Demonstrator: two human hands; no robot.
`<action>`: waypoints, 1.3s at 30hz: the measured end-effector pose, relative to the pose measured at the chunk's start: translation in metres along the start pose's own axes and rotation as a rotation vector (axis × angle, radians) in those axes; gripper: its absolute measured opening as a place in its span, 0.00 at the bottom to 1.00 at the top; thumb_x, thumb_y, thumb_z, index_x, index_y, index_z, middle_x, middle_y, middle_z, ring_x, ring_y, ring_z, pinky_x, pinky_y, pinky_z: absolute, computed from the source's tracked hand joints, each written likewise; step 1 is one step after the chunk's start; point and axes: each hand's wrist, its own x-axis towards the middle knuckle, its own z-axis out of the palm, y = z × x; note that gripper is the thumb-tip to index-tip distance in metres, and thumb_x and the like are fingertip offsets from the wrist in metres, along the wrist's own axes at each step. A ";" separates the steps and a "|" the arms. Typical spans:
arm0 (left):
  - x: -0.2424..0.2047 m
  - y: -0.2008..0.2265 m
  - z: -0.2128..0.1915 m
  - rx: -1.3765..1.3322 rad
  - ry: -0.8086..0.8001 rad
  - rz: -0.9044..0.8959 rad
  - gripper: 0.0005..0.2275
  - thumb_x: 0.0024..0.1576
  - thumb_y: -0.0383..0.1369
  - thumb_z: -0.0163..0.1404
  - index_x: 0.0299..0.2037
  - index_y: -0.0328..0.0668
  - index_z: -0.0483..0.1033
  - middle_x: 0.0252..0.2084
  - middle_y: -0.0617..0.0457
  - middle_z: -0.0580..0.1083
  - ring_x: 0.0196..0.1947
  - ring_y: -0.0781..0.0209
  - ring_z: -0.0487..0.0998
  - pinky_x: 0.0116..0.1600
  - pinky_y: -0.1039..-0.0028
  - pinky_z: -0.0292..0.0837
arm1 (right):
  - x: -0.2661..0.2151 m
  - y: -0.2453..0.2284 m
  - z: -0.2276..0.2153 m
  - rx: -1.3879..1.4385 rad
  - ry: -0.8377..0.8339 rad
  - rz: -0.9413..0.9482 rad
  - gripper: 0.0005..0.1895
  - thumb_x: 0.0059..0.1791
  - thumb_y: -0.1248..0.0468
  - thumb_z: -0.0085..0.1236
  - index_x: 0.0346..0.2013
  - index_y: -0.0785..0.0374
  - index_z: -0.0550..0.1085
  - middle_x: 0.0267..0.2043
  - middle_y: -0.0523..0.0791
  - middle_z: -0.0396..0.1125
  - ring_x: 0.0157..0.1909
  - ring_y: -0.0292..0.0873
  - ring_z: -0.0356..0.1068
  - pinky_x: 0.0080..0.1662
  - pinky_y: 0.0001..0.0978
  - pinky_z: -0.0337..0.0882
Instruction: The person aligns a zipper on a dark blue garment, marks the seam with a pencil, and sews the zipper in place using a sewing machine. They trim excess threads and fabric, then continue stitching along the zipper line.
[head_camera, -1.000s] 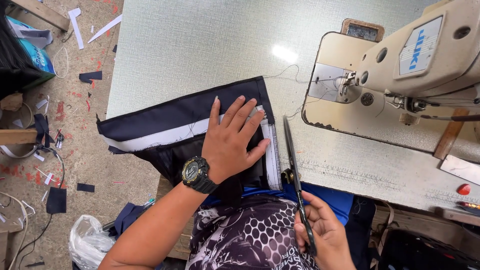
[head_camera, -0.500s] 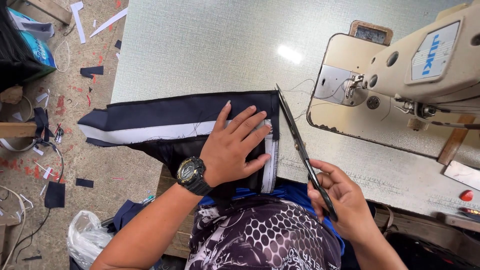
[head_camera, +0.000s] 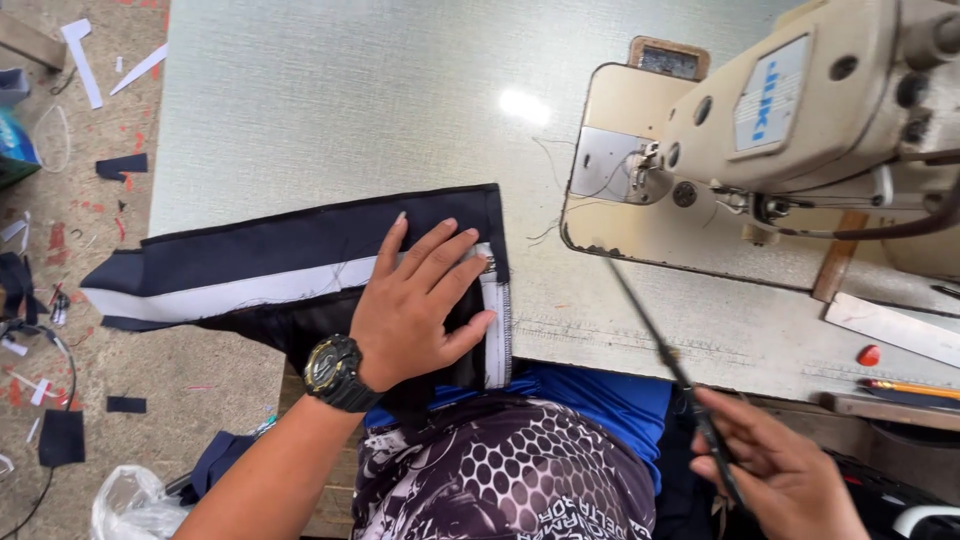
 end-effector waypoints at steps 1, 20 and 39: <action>0.000 0.000 0.001 0.011 0.006 -0.001 0.20 0.59 0.46 0.56 0.54 0.43 0.75 0.61 0.46 0.73 0.65 0.47 0.71 0.71 0.42 0.54 | -0.005 -0.009 -0.002 -0.012 0.123 -0.063 0.41 0.36 0.85 0.65 0.64 0.69 0.72 0.39 0.59 0.79 0.43 0.48 0.78 0.54 0.34 0.77; -0.005 0.002 0.009 0.023 -0.032 -0.062 0.21 0.56 0.46 0.56 0.55 0.46 0.75 0.63 0.48 0.71 0.68 0.47 0.66 0.73 0.42 0.46 | 0.141 -0.116 0.130 -0.899 0.245 -1.190 0.41 0.52 0.41 0.54 0.69 0.69 0.63 0.73 0.58 0.55 0.75 0.61 0.52 0.70 0.62 0.49; -0.004 -0.001 0.013 -0.006 -0.010 -0.054 0.21 0.55 0.45 0.57 0.55 0.44 0.75 0.62 0.44 0.72 0.67 0.43 0.67 0.71 0.38 0.48 | 0.275 -0.012 0.030 -0.997 0.770 -1.114 0.19 0.55 0.45 0.61 0.43 0.58 0.83 0.34 0.43 0.76 0.45 0.46 0.78 0.56 0.35 0.73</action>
